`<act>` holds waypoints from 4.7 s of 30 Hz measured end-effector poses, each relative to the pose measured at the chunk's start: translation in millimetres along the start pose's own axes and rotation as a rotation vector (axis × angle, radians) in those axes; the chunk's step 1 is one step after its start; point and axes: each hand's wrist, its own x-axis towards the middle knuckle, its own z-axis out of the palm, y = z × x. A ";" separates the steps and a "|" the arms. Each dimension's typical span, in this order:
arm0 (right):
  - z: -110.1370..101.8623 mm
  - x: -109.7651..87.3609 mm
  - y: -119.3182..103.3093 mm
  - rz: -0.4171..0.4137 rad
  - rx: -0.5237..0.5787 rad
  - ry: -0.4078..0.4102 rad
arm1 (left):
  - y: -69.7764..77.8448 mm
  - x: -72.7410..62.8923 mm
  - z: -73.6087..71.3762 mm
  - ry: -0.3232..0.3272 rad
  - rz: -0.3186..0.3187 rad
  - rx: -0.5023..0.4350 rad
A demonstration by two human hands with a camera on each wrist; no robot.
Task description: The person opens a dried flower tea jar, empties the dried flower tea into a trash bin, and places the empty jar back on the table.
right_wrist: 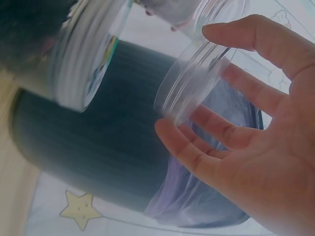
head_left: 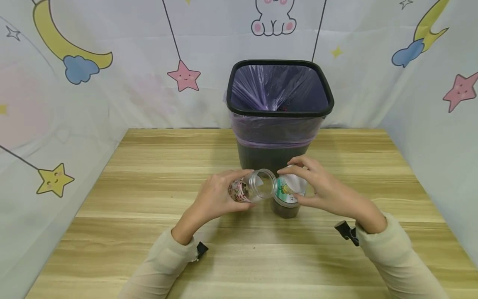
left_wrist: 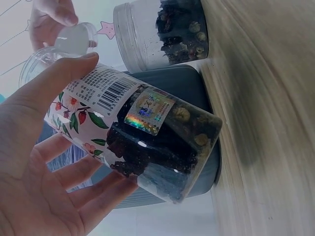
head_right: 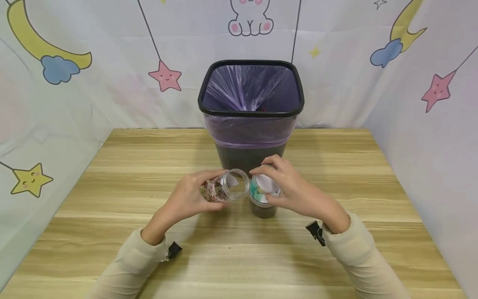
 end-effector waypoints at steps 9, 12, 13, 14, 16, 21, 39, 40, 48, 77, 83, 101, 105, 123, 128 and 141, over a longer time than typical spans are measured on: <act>-1.8 -13.6 13.8 0.033 0.002 0.030 | -0.4 0.1 0.2 0.005 0.005 -0.005; -1.8 -17.0 18.5 0.037 0.000 0.041 | -1.1 -0.2 0.0 0.007 0.010 -0.009; -1.7 -18.4 20.0 0.039 0.000 0.043 | -1.3 -0.3 0.0 0.008 0.011 -0.010; -1.5 -19.8 21.6 0.042 0.000 0.046 | -1.6 -0.4 0.1 0.009 0.013 -0.010; -1.2 -22.9 25.0 0.046 -0.003 0.047 | -1.9 -0.5 0.1 0.009 0.015 -0.011; -0.7 -32.6 33.4 0.054 -0.034 0.057 | -1.9 -0.2 0.6 0.008 0.015 -0.010; 17.6 -55.6 60.6 0.156 -0.093 0.020 | -3.5 -0.5 0.7 0.018 0.010 -0.006; 19.5 -56.5 62.0 0.164 -0.091 0.011 | -3.5 -0.8 0.6 0.017 0.008 -0.006; 34.7 -62.4 70.9 0.219 -0.078 -0.048 | -4.3 -2.6 0.3 0.011 -0.002 -0.011; 46.2 -72.0 81.5 0.232 -0.070 -0.068 | -8.4 -4.7 -0.9 0.009 -0.021 -0.036; 38.7 -74.6 84.4 0.279 0.052 -0.083 | -12.6 -4.6 -3.6 0.005 -0.062 -0.049; -51.0 -18.6 71.1 0.601 0.361 0.362 | -21.8 -6.7 -10.7 0.034 -0.085 -0.062; -65.3 -1.2 62.7 0.610 0.471 0.535 | -23.1 -7.2 -11.6 0.041 -0.077 -0.070; -76.0 55.9 37.6 0.504 0.552 0.656 | -23.0 -8.5 -17.7 0.075 -0.078 -0.084; -72.9 62.0 37.3 0.555 0.457 0.598 | -24.1 -9.2 -17.4 0.071 -0.076 -0.087; -56.6 72.4 41.7 0.611 0.325 0.610 | -27.8 -9.2 -22.7 0.111 -0.118 -0.096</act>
